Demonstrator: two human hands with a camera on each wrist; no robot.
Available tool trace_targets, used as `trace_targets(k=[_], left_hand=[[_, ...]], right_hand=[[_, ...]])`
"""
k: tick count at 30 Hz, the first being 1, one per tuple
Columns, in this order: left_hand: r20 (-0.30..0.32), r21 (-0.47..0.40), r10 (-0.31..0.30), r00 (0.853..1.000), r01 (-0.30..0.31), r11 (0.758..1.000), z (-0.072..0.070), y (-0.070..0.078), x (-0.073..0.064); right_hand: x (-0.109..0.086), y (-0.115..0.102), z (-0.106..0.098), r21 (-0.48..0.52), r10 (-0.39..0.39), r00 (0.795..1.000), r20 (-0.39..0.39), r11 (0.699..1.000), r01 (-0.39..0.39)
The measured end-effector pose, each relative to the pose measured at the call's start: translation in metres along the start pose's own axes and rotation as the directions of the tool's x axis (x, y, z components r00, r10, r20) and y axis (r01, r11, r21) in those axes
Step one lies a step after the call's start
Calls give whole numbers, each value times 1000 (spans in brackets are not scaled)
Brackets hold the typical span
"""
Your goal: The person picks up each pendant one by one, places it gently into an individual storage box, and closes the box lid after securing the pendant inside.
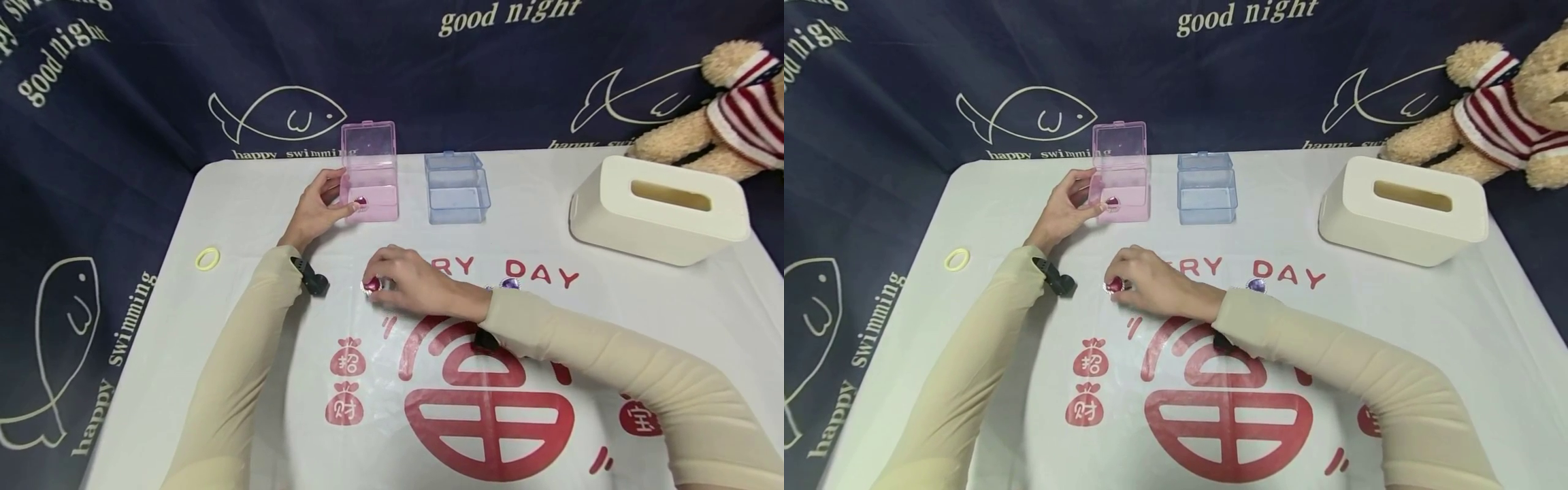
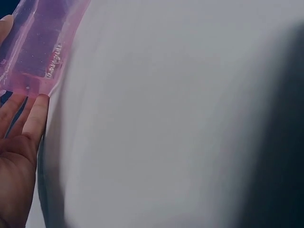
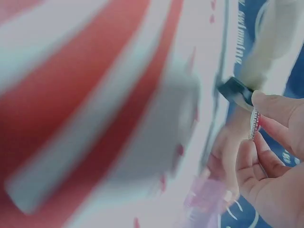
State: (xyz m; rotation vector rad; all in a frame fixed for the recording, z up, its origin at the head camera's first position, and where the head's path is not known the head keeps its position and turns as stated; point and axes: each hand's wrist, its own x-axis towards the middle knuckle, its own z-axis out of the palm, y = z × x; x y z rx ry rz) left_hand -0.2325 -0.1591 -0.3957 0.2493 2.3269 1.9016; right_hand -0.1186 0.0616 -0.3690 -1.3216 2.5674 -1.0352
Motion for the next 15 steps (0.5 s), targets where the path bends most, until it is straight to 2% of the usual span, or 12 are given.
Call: trace_targets(k=[7,15], left_hand=[[12,-30,17,1000,-16,999,1,-2,2],[9,-2,0,1000,0,1000,0,1,0]], right_hand=[[20,3,-32,-10,-7,995,-101,1000,6],[56,16,-66,-26,68,977,-203,997,-75]])
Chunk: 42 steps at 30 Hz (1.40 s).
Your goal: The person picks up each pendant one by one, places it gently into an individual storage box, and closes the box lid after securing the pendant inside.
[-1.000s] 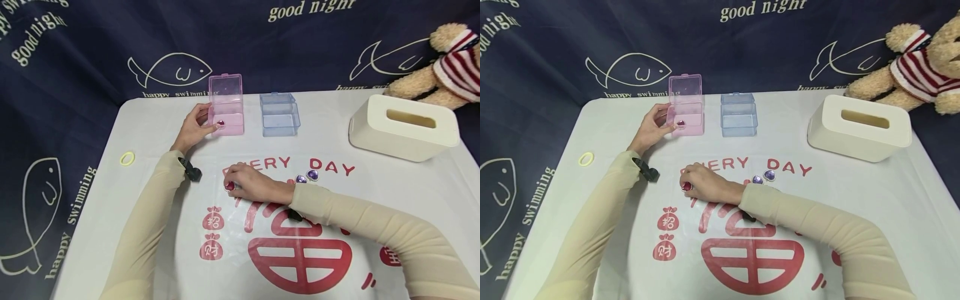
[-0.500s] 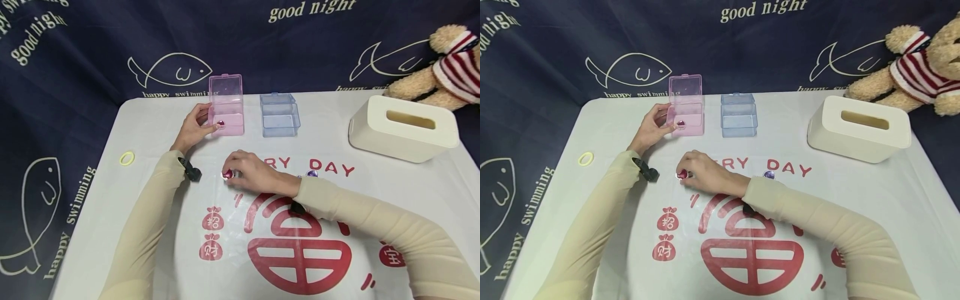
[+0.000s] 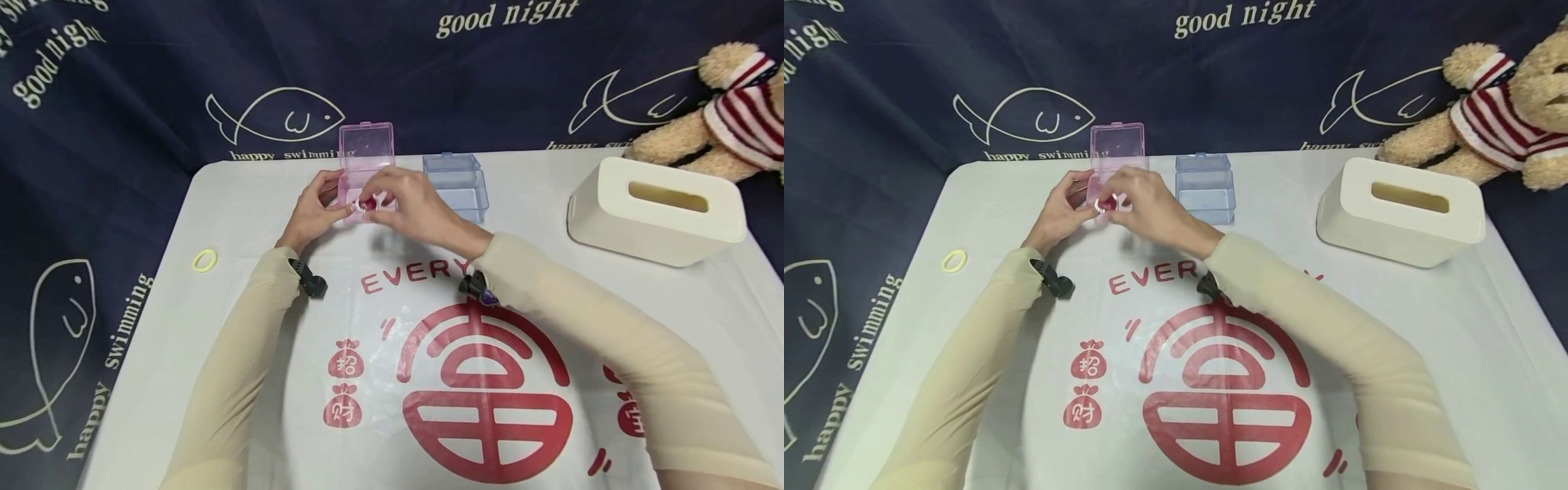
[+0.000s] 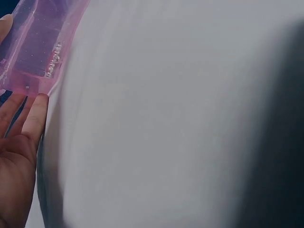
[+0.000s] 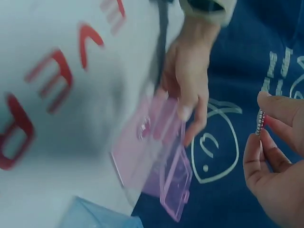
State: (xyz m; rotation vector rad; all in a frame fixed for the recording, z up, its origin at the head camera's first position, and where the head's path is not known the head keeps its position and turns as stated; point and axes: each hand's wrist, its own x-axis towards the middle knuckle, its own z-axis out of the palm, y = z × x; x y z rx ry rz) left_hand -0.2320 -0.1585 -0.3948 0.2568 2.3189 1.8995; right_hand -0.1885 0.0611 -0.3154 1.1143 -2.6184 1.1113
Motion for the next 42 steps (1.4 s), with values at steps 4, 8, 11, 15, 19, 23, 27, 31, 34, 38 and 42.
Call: trace_targets(k=[4,8,11,15,19,23,27,31,34,38,42], left_hand=[[-1,13,-10,1000,10,1000,-1,0,0],[4,15,-11,1000,11,1000,-1,0,1],[4,9,-11,1000,11,1000,0,-1,1],[2,-20,-8,1000,8,1000,-1,-2,1],[-2,-49,4,1000,-4,999,-1,-9,4],[-14,-51,16,1000,-17,999,-1,-21,9],[-27,-26,30,999,-31,999,-2,-27,11],[-34,-16,36,999,-37,999,-2,-26,12],[-30,-26,35,999,-35,999,-2,-26,12],[-25,-15,34,999,-34,999,-2,-27,12],[-26,11,32,999,-32,999,-2,-27,11]], right_hand=[[20,12,-4,-40,21,1000,-2,999,-21],[34,29,0,-67,52,999,9,996,-51],[40,42,7,-69,78,997,29,995,-76],[50,56,16,-102,105,990,94,990,-95],[59,65,23,-162,120,976,179,983,-91],[65,69,30,-194,120,960,253,978,-72],[66,72,34,-231,129,953,274,971,-65],[65,75,35,-271,136,949,283,961,-57],[65,75,35,-293,142,943,302,955,-50],[66,73,35,-308,154,933,325,950,-49],[67,74,37,-320,158,929,335,946,-46]])
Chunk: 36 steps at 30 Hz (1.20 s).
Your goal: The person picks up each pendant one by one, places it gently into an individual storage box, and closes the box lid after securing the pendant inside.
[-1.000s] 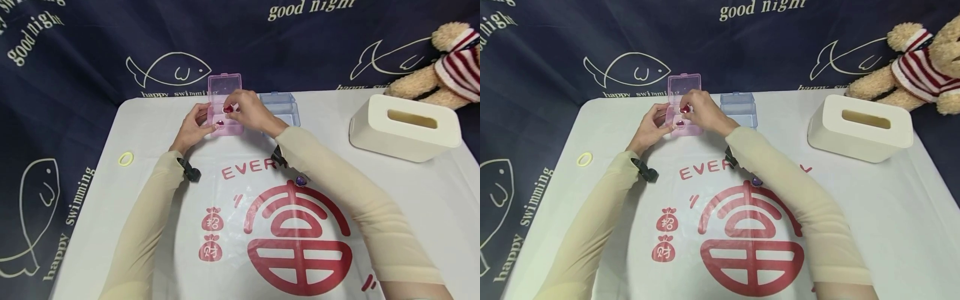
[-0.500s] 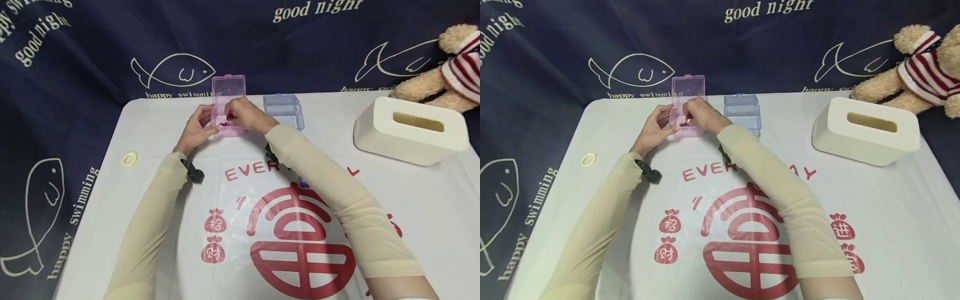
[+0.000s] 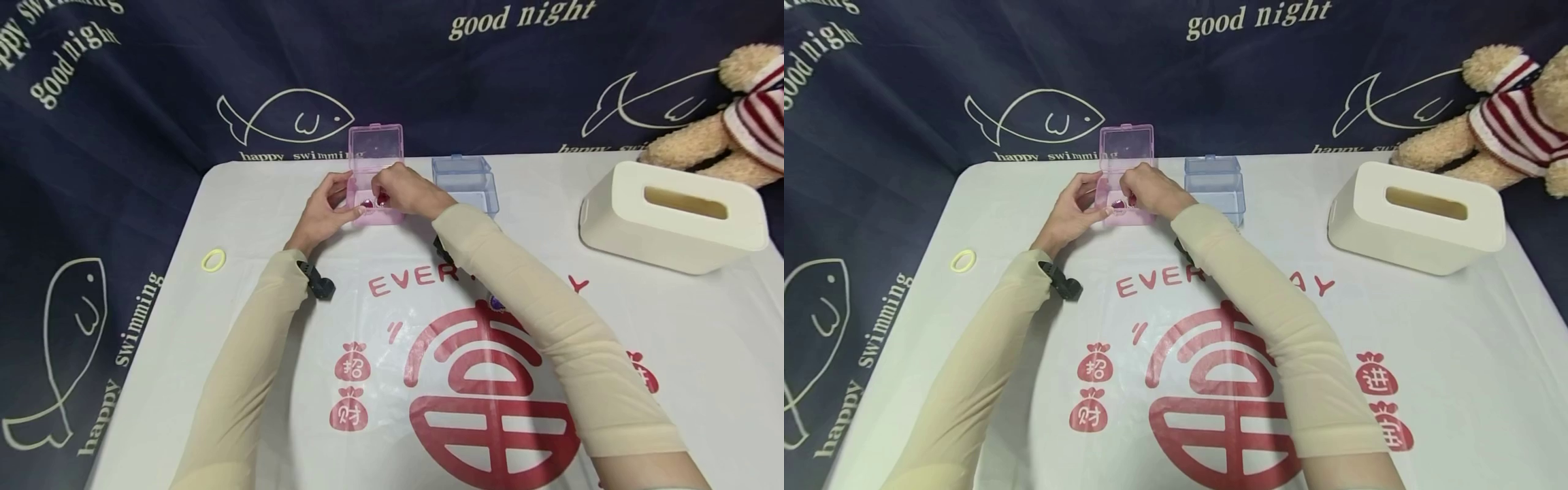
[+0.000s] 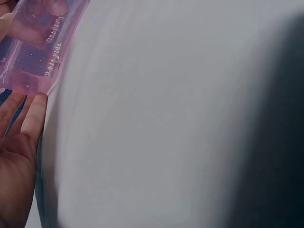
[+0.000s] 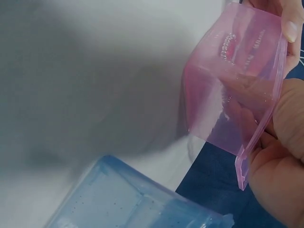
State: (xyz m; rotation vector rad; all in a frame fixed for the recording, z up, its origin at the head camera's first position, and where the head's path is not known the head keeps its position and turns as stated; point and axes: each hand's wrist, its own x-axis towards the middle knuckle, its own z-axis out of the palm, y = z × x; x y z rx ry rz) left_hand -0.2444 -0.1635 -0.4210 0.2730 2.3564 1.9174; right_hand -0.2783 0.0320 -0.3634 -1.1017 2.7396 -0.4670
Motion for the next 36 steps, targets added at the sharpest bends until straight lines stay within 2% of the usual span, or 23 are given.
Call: trace_targets(k=[6,14,20,24,28,32,34,36], left_hand=[[5,-11,-17,1000,17,1000,0,2,-1],[36,-28,-26,999,27,999,1,23,-8],[24,-6,-43,999,43,999,1,25,-11],[22,-27,-30,999,31,999,4,24,-9],[17,-84,-14,1000,16,996,6,21,-11],[8,-111,-13,1000,14,994,6,25,-18],[-10,-36,22,1000,-22,999,7,34,-22],[-38,91,98,995,-94,991,11,46,-24]], right_hand=[[0,1,1,-1,-4,1000,-1,1000,4],[-2,2,0,2,-8,1000,-4,1000,8],[0,1,0,3,3,1000,24,1000,-4],[-5,2,-4,18,-39,999,6,999,39],[-20,-4,-14,54,-121,992,-28,991,122],[-50,-16,-29,63,-169,982,-89,983,175],[-72,-20,-35,65,-184,975,-125,979,193],[-100,-21,-39,73,-181,971,-158,978,194]])
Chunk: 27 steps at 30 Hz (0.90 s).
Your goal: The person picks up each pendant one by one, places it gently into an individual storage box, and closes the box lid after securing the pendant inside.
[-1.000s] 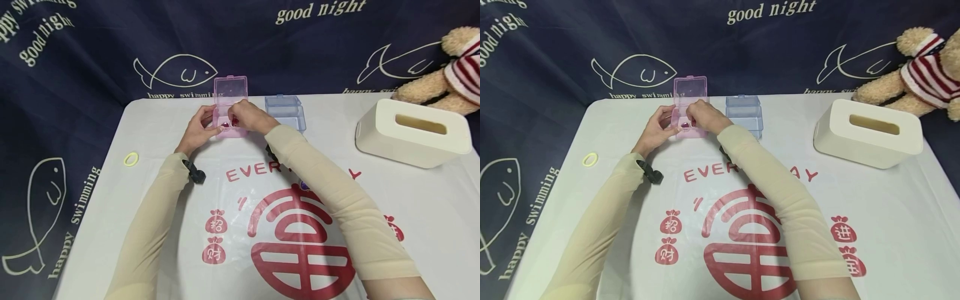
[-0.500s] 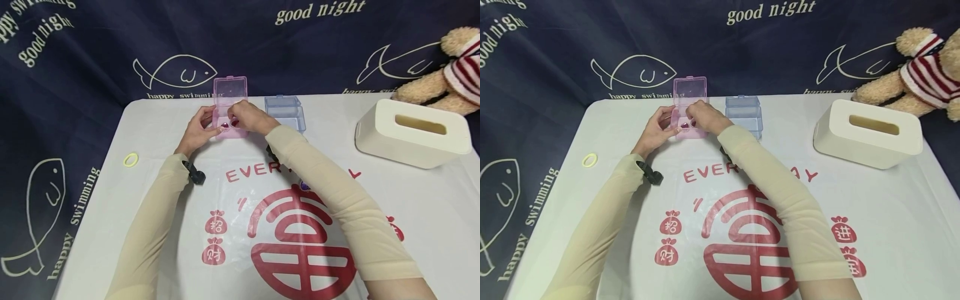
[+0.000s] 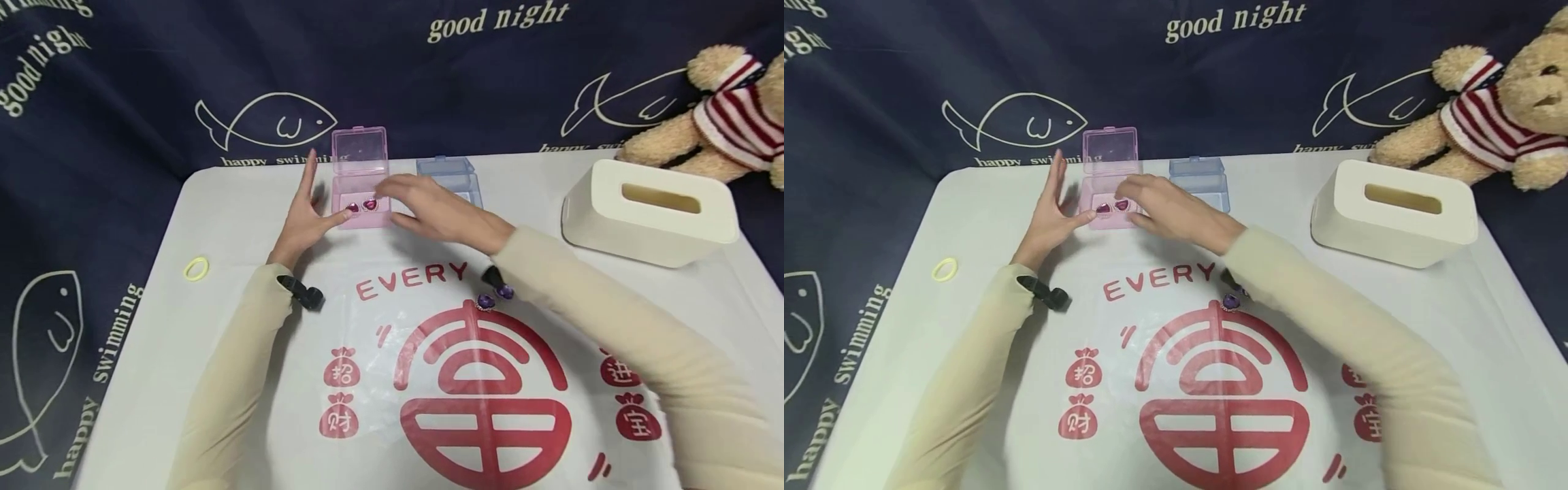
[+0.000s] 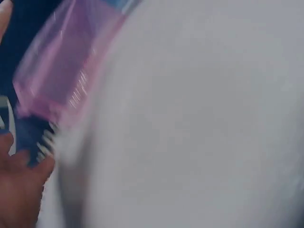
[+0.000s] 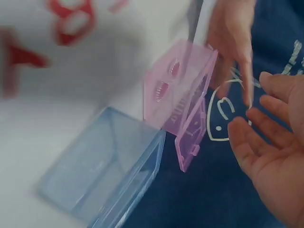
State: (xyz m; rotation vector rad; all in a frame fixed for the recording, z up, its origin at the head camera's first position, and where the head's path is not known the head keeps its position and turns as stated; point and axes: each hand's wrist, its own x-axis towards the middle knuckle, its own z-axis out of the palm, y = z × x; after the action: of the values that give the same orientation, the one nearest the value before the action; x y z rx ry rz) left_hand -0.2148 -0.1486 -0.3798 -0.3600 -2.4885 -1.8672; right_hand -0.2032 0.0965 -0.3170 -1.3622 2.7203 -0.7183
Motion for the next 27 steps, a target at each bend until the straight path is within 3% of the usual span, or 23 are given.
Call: trace_targets(k=[3,6,8,11,14,17,20,27], left_hand=[[-49,164,170,984,-160,973,9,20,2],[-22,167,287,958,-279,946,31,37,6],[36,133,301,953,-303,944,50,47,6],[126,159,242,962,-261,952,79,56,5],[163,248,139,977,-177,952,103,56,6],[143,322,38,989,-83,943,120,49,9],[114,332,-27,993,-12,943,132,41,13],[102,283,-68,993,36,959,150,27,18]], right_hand=[[-40,-6,-8,25,-1,999,-48,1000,2],[-81,-5,-8,48,23,996,-89,999,-19],[-107,-3,-5,56,53,993,-103,997,-47],[-139,-1,2,59,114,989,-97,992,-109],[-162,0,12,67,180,981,-79,982,-175],[-174,1,22,68,226,973,-53,973,-223],[-181,3,29,38,232,972,-35,972,-231],[-190,10,39,-26,176,984,-29,984,-177]])
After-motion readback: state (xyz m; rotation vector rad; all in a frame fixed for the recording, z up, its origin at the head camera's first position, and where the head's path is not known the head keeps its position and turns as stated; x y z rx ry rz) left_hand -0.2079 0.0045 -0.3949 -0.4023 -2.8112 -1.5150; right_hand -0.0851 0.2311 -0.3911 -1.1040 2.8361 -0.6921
